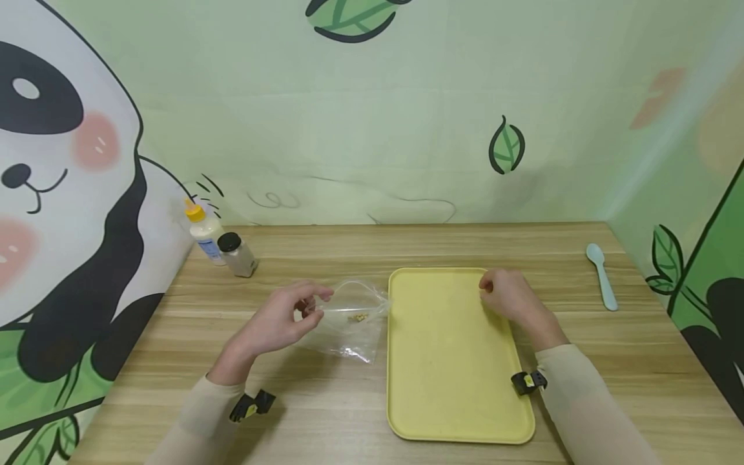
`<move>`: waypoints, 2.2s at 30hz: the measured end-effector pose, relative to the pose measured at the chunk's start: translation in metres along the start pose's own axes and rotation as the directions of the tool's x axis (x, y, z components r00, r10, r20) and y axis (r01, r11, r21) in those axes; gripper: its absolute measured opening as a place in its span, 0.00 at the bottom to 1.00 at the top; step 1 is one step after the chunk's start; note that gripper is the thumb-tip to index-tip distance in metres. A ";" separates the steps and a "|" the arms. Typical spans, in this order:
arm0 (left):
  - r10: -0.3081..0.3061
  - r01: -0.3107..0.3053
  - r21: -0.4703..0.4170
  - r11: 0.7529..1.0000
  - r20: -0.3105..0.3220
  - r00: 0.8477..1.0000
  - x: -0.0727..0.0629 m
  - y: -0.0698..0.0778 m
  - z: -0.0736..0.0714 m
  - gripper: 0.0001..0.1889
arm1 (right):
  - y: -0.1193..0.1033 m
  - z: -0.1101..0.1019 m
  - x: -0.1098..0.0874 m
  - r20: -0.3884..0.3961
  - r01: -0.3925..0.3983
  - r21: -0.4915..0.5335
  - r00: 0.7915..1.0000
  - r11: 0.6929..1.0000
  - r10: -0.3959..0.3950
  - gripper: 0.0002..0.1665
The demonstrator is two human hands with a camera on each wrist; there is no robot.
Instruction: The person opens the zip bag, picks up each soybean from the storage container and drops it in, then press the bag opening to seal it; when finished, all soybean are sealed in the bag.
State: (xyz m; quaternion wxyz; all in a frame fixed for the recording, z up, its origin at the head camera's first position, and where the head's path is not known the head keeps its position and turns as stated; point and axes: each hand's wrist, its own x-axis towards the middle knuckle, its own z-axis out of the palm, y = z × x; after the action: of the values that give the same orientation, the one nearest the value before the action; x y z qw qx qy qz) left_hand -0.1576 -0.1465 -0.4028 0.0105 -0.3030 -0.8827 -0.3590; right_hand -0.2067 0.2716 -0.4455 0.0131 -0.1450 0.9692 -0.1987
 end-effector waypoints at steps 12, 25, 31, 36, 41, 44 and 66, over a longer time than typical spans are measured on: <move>-0.005 0.005 -0.002 1.000 0.007 1.000 0.000 0.001 -0.001 0.19 | 0.004 0.001 0.004 0.081 -0.023 -0.077 0.996 0.997 0.030 0.09; 0.001 -0.001 -0.012 1.000 0.021 1.000 0.000 0.001 -0.001 0.19 | 0.002 0.004 0.007 0.097 -0.018 -0.129 0.995 0.992 0.030 0.07; 0.008 -0.008 -0.012 1.000 0.019 1.000 0.000 0.001 -0.001 0.18 | -0.002 0.002 0.006 0.095 -0.019 -0.132 0.995 0.991 0.032 0.08; 0.007 -0.006 -0.009 1.000 0.018 1.000 0.000 0.000 -0.001 0.18 | -0.002 0.002 0.006 0.087 -0.006 -0.138 0.996 0.990 0.018 0.06; -0.002 0.002 -0.009 1.000 0.020 1.000 -0.001 0.001 -0.001 0.19 | -0.001 0.002 0.007 0.084 0.006 -0.145 0.996 0.989 0.006 0.06; -0.008 0.008 -0.011 1.000 0.023 1.000 -0.001 0.001 -0.001 0.19 | 0.000 0.003 0.007 0.089 0.013 -0.152 0.996 0.988 0.001 0.06; -0.004 0.004 -0.009 1.000 0.018 1.000 -0.001 0.001 -0.002 0.18 | -0.006 -0.002 0.006 0.096 -0.005 -0.088 0.995 0.996 0.013 0.05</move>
State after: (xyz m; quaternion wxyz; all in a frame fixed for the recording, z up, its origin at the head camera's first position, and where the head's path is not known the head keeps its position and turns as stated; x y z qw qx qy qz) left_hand -0.1564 -0.1481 -0.4014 0.0003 -0.3046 -0.8818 -0.3601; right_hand -0.2106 0.2651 -0.4414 0.0544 -0.1505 0.9759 -0.1486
